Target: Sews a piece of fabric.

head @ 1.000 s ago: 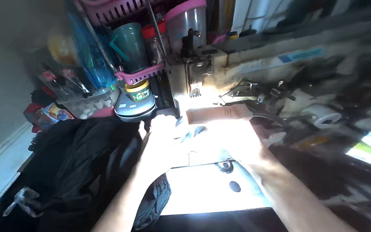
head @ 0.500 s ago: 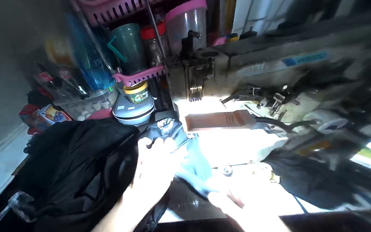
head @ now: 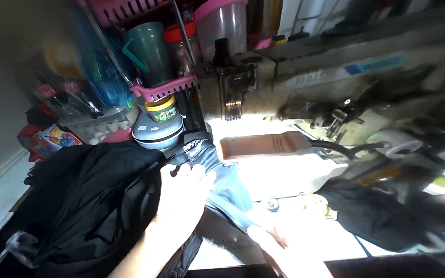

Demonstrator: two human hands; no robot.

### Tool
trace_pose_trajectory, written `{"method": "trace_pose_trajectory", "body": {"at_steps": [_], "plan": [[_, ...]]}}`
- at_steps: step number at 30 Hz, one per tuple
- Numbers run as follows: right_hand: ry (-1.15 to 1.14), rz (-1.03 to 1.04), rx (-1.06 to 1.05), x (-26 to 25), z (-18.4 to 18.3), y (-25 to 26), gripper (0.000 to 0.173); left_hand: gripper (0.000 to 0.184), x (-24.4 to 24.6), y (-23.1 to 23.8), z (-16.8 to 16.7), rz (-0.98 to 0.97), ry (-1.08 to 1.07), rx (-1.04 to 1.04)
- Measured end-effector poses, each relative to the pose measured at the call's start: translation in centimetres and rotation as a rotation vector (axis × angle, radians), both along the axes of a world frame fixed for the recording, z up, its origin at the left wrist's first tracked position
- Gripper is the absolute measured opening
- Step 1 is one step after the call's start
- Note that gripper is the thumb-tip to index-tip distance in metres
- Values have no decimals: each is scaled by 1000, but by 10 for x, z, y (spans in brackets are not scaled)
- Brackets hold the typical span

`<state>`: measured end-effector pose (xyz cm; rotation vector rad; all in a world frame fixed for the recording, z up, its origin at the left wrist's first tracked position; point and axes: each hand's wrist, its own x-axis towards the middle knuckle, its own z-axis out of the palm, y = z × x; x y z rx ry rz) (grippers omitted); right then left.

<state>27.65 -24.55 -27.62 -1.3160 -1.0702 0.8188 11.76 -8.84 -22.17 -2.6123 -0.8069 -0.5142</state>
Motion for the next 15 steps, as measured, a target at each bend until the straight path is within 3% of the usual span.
{"method": "trace_pose_trajectory", "body": {"at_steps": [4,8,12,15], "plan": [[-5,-25,-20,6,-6,27,21,54,5,17,13,10,83,-129],[58,-21,-68,18,-8,50,18,45,-9,29,66,-28,293,-425],[-153,42,-64,32,5,56,25,39,-36,19,113,-197,169,-205],[-377,204,41,32,24,27,36,42,-50,-18,118,-399,106,-279]]}}
